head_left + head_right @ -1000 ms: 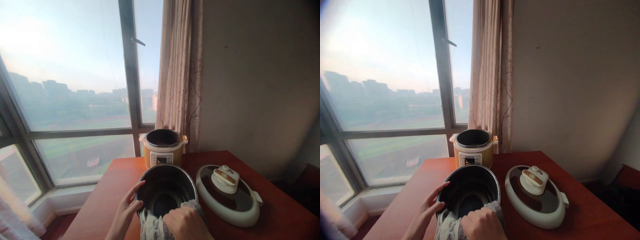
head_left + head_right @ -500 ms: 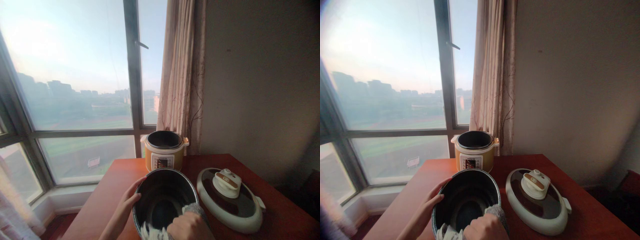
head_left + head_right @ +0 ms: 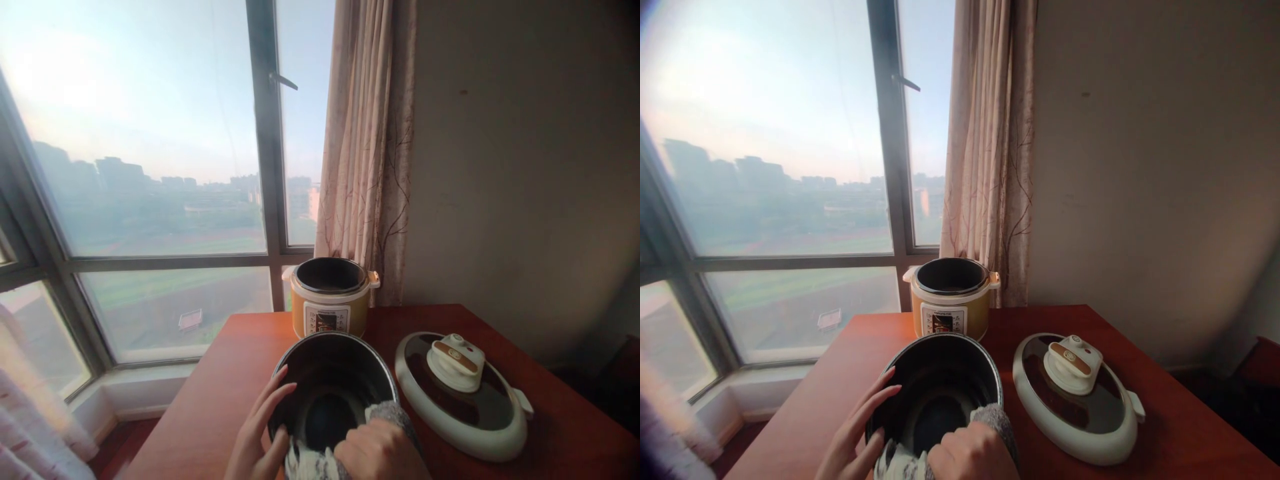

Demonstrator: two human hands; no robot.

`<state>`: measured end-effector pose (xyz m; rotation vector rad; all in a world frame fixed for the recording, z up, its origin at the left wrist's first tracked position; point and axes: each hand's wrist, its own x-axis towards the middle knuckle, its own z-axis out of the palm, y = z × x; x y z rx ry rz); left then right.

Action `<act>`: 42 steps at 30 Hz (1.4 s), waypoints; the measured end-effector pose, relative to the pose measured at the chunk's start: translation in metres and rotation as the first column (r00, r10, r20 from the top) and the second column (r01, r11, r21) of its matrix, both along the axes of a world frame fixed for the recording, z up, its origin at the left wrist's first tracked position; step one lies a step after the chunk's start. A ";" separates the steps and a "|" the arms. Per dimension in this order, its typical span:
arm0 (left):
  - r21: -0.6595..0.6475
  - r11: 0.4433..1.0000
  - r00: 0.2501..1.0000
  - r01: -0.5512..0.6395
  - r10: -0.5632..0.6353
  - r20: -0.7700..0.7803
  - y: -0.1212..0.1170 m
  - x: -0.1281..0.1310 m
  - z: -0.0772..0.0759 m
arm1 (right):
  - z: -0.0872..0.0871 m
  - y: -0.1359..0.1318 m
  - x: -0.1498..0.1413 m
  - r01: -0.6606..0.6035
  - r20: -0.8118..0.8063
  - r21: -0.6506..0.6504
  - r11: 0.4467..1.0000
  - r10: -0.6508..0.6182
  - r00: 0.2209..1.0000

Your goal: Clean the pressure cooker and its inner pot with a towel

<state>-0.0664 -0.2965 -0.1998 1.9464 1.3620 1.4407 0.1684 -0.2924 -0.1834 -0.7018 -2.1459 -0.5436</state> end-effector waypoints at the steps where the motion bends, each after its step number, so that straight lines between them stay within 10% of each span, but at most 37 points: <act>1: 0.001 1.000 1.000 0.009 -0.009 0.016 0.001 -0.001 0.001 | 0.000 0.000 0.000 0.001 0.011 -0.005 1.000 -0.001 1.000; 10: -0.138 0.971 0.980 0.196 -0.189 0.061 0.010 -0.016 0.015 | -0.003 0.002 0.007 -0.031 0.110 -0.077 0.997 0.040 0.993; 20: -0.326 0.790 0.826 0.519 -0.365 0.430 0.055 -0.033 0.041 | 0.002 0.010 0.022 -0.049 0.191 -0.118 0.992 0.071 0.979; 30: -0.201 0.978 0.939 -0.049 0.113 0.324 0.011 0.011 -0.001 | -0.004 0.009 0.018 -0.041 0.125 -0.040 0.998 0.046 0.991; 42: -0.184 0.982 0.996 -0.037 0.052 0.076 -0.007 0.006 0.005 | -0.004 0.005 0.013 -0.019 0.020 0.018 1.000 0.018 1.000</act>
